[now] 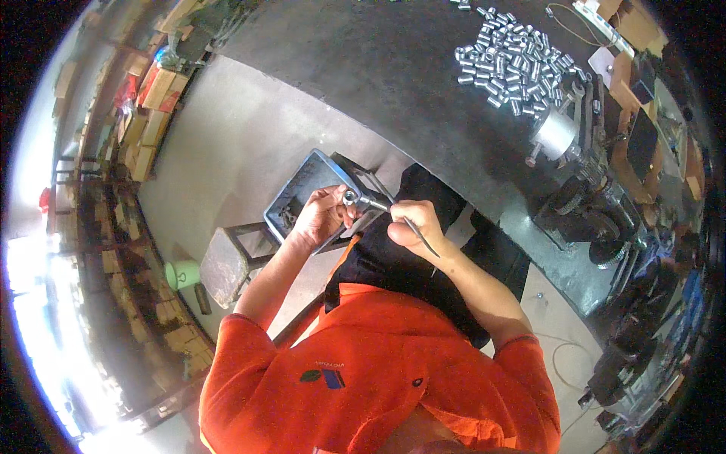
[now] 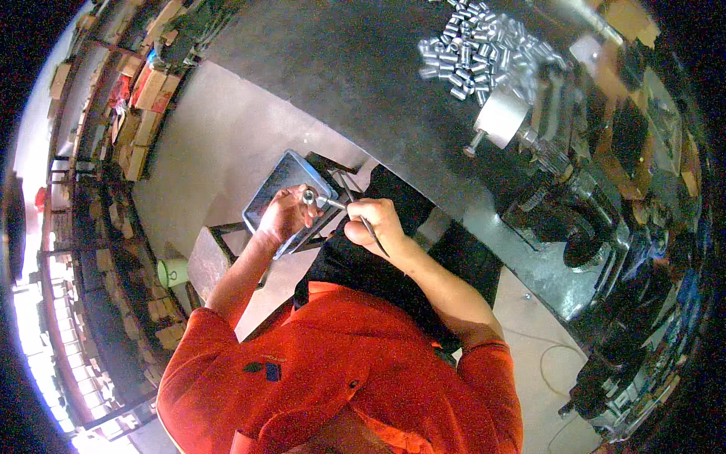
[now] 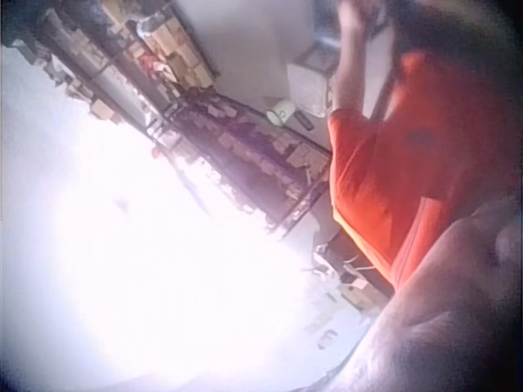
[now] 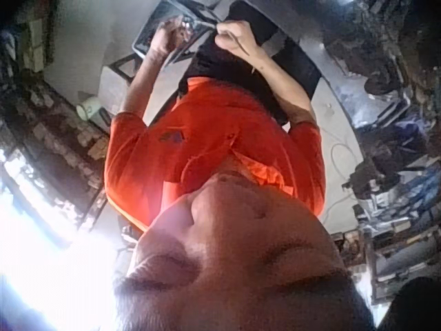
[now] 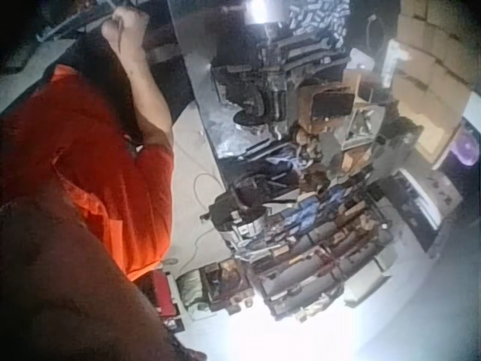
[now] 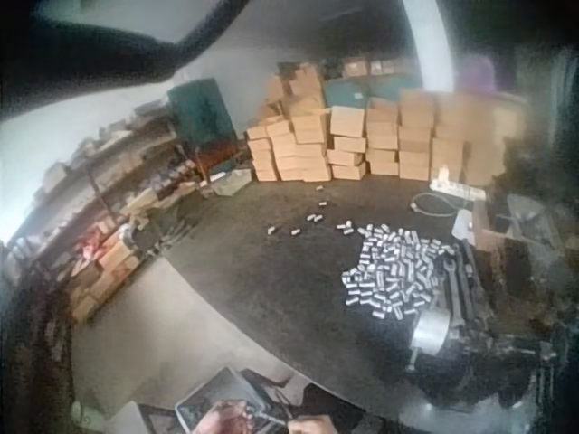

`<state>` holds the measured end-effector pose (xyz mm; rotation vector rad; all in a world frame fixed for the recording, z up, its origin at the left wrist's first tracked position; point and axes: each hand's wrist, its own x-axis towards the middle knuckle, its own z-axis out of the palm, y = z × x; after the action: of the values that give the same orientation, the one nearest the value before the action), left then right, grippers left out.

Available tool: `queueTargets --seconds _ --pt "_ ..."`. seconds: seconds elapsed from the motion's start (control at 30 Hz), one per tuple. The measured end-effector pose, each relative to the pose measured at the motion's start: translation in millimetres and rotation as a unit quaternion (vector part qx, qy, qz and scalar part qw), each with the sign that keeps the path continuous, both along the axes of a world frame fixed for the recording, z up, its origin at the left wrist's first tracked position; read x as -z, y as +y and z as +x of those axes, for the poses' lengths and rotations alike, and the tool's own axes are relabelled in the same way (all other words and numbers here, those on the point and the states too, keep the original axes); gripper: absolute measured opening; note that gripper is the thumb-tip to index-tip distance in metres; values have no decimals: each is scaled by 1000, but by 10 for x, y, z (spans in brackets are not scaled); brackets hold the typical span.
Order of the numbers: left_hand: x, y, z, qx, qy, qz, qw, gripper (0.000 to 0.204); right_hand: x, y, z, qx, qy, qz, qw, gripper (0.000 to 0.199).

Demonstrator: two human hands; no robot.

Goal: The person repeatedly picks up small cylindrical metal parts from a table, uses a wrench to tighten or adjust them, and places them into a blue plastic bin. The process is continuous and repetitive throughout the clip.

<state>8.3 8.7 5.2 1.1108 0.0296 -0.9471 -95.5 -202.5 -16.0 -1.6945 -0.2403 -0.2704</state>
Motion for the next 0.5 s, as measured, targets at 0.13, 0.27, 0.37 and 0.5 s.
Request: queueTargets --seconds 0.13,0.27,0.37,0.5 --pt "-53 -39 29 10 -100 99 990 26 -35 7 -22 -6 20 17 1000 23" --pt "-370 -232 10 87 -283 227 928 21 -14 36 -37 -6 25 -3 1000 23" --pt "-388 -256 9 103 -324 215 916 15 54 66 -29 12 21 0 1000 23" --pt "-378 -323 -26 74 -319 162 931 15 27 50 -9 35 4 4 999 21"
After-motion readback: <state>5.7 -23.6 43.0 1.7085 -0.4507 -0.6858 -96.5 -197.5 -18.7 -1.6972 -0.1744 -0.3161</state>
